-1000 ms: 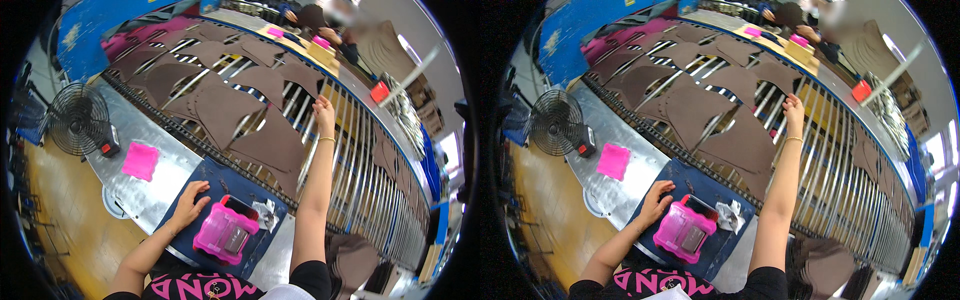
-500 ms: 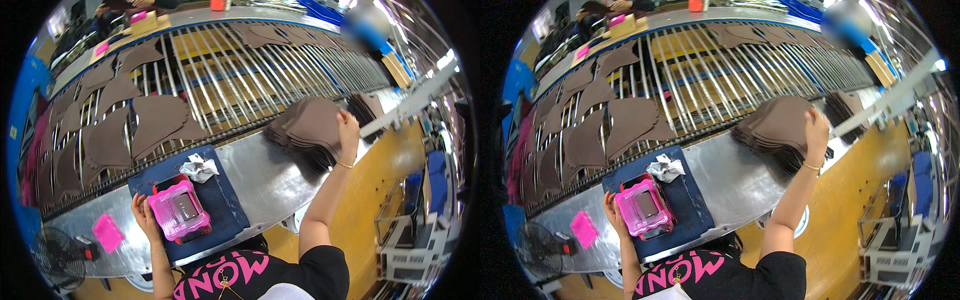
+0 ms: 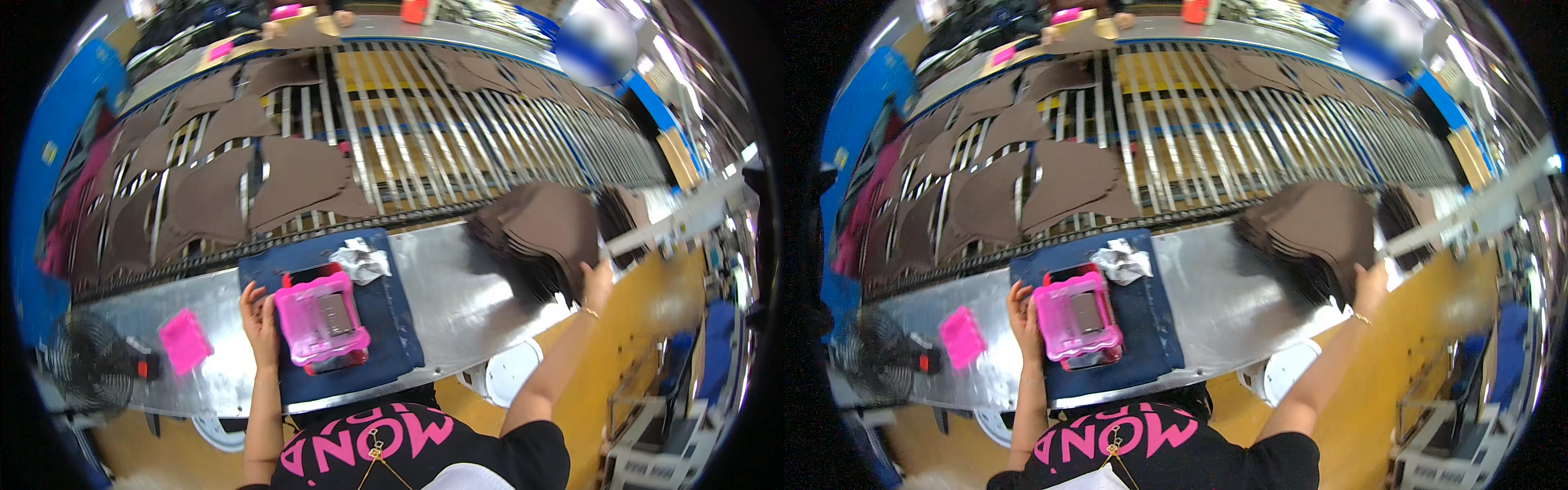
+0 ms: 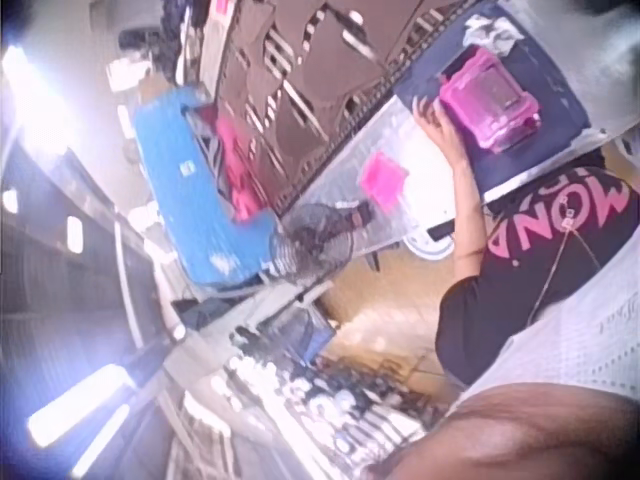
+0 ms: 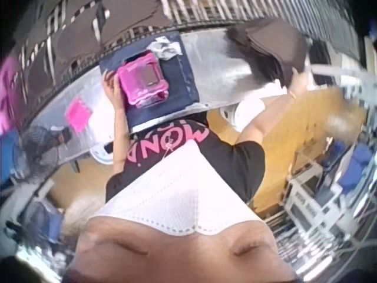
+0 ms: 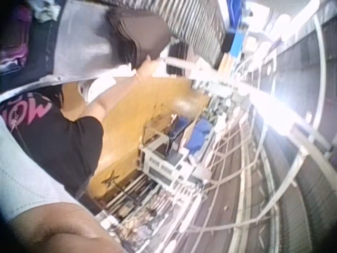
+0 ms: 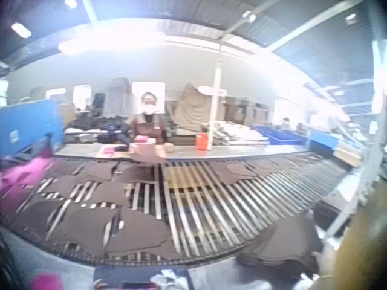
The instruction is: The person repeatedly picks up brown fabric pieces from a stack and places them onto a moving conveyor belt. The person handles the pieces one at a time, positioning them on the belt as it moves.
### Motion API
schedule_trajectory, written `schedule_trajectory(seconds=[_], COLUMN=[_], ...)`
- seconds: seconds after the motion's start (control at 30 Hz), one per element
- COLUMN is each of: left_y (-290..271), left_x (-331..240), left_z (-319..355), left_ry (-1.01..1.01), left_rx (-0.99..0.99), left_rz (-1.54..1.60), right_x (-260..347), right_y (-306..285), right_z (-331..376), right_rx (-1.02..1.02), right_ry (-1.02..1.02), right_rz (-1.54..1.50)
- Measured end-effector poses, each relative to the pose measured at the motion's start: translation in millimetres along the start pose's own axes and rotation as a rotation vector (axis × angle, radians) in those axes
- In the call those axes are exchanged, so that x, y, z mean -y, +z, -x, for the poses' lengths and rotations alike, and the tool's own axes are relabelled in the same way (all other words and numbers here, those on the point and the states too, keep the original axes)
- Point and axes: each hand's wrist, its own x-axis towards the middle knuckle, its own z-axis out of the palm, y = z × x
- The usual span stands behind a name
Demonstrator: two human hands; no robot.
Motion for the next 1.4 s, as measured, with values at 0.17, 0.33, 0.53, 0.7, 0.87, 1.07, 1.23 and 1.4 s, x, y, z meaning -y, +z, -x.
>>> schedule_trajectory(seconds=[0.17,0.33,0.53,0.7,0.87,1.07,1.23,1.4], left_y=[-7,17,16,-54,-111,-103,-63,-14], left_x=[-35,-104,-176,-214,-211,-205,-177,-158], left_z=[-14,-51,-65,-41,-20,-5,-13,-26], left_ry=[-0.019,0.282,0.062,0.179,0.210,0.030,0.079,0.476], left_rx=[-0.077,0.101,0.312,0.067,0.006,0.089,0.363,0.531], left_rz=[0.014,-0.069,0.011,-0.089,-0.307,-0.358,-0.535,-0.739], right_x=[74,149,268,309,324,307,259,193], right_y=[-87,-144,-115,-77,-64,-51,-28,-6], right_z=[33,86,174,220,243,234,203,189], right_rx=[-0.022,-0.077,0.402,0.517,0.490,0.389,0.325,0.458], right_ry=[-0.121,-0.366,-0.538,-0.864,-1.174,-1.256,-1.234,-0.982], right_rz=[-0.203,-0.815,-1.675,-1.464,-1.283,-1.124,-0.902,-0.841])
